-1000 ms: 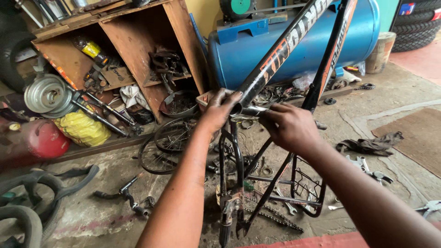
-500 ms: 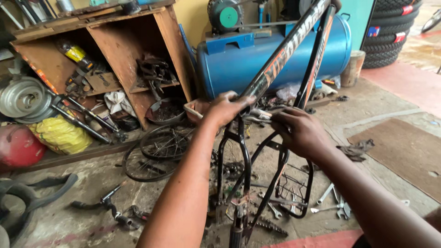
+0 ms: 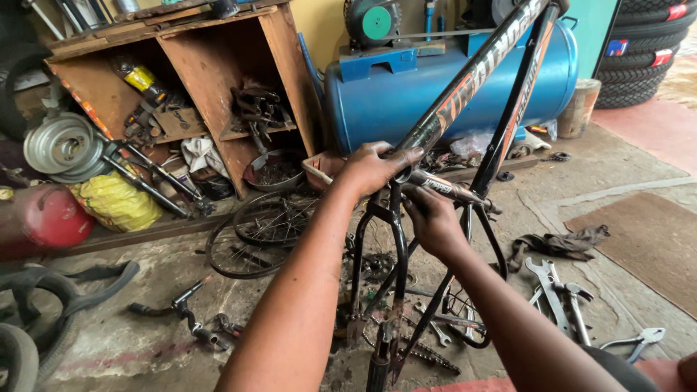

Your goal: The person cleans a bicycle frame with a cloth and applies a lubricant or cleaning fluid to the headset area while it sits on a repair floor.

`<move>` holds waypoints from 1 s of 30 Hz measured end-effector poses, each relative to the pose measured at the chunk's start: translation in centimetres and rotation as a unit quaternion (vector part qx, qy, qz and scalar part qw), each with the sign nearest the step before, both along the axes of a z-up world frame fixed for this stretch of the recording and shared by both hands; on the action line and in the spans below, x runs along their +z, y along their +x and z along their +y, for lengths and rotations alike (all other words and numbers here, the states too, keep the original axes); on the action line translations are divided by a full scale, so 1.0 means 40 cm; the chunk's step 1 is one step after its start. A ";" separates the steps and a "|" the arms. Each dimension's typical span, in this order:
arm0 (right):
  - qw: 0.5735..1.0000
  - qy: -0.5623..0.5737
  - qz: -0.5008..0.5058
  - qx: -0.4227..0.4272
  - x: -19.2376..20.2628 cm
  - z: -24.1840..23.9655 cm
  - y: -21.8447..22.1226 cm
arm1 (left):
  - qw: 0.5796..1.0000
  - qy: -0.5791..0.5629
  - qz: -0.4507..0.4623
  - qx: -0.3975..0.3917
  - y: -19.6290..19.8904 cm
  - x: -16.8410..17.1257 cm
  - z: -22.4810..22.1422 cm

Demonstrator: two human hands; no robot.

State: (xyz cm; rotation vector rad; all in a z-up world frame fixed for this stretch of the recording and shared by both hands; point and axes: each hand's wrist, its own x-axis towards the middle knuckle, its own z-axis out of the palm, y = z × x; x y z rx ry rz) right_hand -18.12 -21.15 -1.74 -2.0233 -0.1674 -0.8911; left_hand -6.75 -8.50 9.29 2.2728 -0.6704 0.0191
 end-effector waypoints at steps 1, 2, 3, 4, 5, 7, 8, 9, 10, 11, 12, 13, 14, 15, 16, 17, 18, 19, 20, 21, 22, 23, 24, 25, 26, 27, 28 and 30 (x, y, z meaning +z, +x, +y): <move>1.000 0.001 0.000 0.001 -0.023 0.002 0.005 | 1.000 0.001 0.000 0.001 0.000 -0.001 0.001; 0.999 -0.039 0.019 0.002 -0.050 0.005 -0.001 | 1.000 0.008 0.005 0.003 0.001 0.002 0.002; 0.996 -0.079 0.038 0.002 -0.067 0.004 0.000 | 1.000 0.014 0.011 0.005 0.001 0.006 0.004; 0.996 -0.079 0.039 0.004 -0.077 0.001 0.005 | 1.000 0.014 0.012 0.007 -0.003 0.005 0.009; 0.998 -0.058 0.023 0.011 -0.083 0.001 0.009 | 1.000 0.006 0.005 -0.003 -0.008 0.004 0.014; 0.999 -0.037 0.006 0.018 -0.079 -0.004 0.027 | 1.000 -0.002 -0.003 -0.014 -0.011 0.008 0.014; 1.000 -0.007 0.019 0.005 -0.068 -0.010 0.045 | 1.000 -0.005 0.004 -0.024 -0.012 0.008 0.010; 0.999 0.023 0.032 -0.007 -0.064 -0.013 0.054 | 0.999 -0.008 0.011 -0.035 -0.011 0.007 0.007; 0.999 0.023 0.035 -0.009 -0.074 -0.010 0.044 | 0.999 -0.008 0.014 -0.036 -0.011 0.004 0.004; 0.995 -0.030 0.092 -0.027 -0.088 -0.002 0.027 | 1.000 0.002 0.012 -0.029 -0.009 0.001 0.002; 0.985 -0.086 0.145 -0.044 -0.092 0.002 0.019 | 1.000 0.012 0.006 -0.020 -0.003 0.005 0.001; 0.985 -0.087 0.144 -0.045 -0.091 0.003 0.014 | 1.000 0.010 0.005 -0.020 0.001 0.006 0.001; 0.992 -0.076 0.097 -0.033 -0.092 0.004 0.007 | 1.000 0.007 -0.002 -0.021 0.003 0.003 -0.001; 0.996 -0.066 0.050 -0.021 -0.090 0.003 0.003 | 1.000 0.004 -0.009 -0.022 0.005 0.000 -0.003; 0.996 -0.064 0.051 -0.021 -0.078 -0.002 0.010 | 1.000 0.006 -0.008 -0.022 0.005 -0.002 -0.005; 0.997 -0.011 0.070 -0.020 -0.055 -0.014 0.026 | 1.000 0.007 -0.013 -0.024 0.004 -0.002 -0.007; 0.995 0.043 0.090 -0.019 -0.041 -0.016 0.031 | 0.999 0.008 -0.018 -0.025 0.002 -0.003 -0.007; 0.995 0.044 0.092 -0.019 -0.040 -0.009 0.017 | 0.999 0.010 -0.016 -0.026 -0.002 -0.007 -0.002; 0.997 -0.028 0.065 -0.029 -0.034 -0.011 -0.003 | 1.000 -0.009 0.002 -0.018 -0.005 -0.008 -0.004; 0.993 -0.100 0.039 -0.038 -0.022 -0.011 -0.019 | 0.999 -0.028 0.021 -0.010 -0.007 -0.011 -0.004; 0.993 -0.102 0.040 -0.040 -0.006 -0.019 -0.043 | 0.999 -0.030 0.022 -0.013 -0.009 -0.018 0.000; 0.976 -0.091 0.180 -0.077 0.014 -0.037 -0.078 | 0.999 -0.043 0.020 0.001 -0.010 -0.024 0.006; 0.939 -0.076 0.316 -0.113 0.045 -0.055 -0.106 | 0.998 -0.055 0.019 0.013 -0.007 -0.025 0.007; 0.945 -0.121 0.270 -0.138 0.086 -0.083 -0.134 | 0.998 -0.056 0.019 0.010 -0.005 -0.025 0.004; 0.947 -0.165 0.224 -0.162 0.128 -0.113 -0.167 | 0.998 -0.051 0.016 0.019 -0.007 -0.030 0.006; 0.943 -0.180 0.225 -0.167 0.172 -0.132 -0.194 | 0.998 -0.047 0.012 0.029 -0.009 -0.034 0.008; 0.939 -0.196 0.225 -0.173 0.220 -0.145 -0.213 | 0.998 -0.048 0.013 0.026 -0.010 -0.033 0.006; 0.933 -0.263 0.169 -0.178 0.298 -0.138 -0.239 | 0.997 -0.077 0.003 0.029 -0.013 -0.027 -0.011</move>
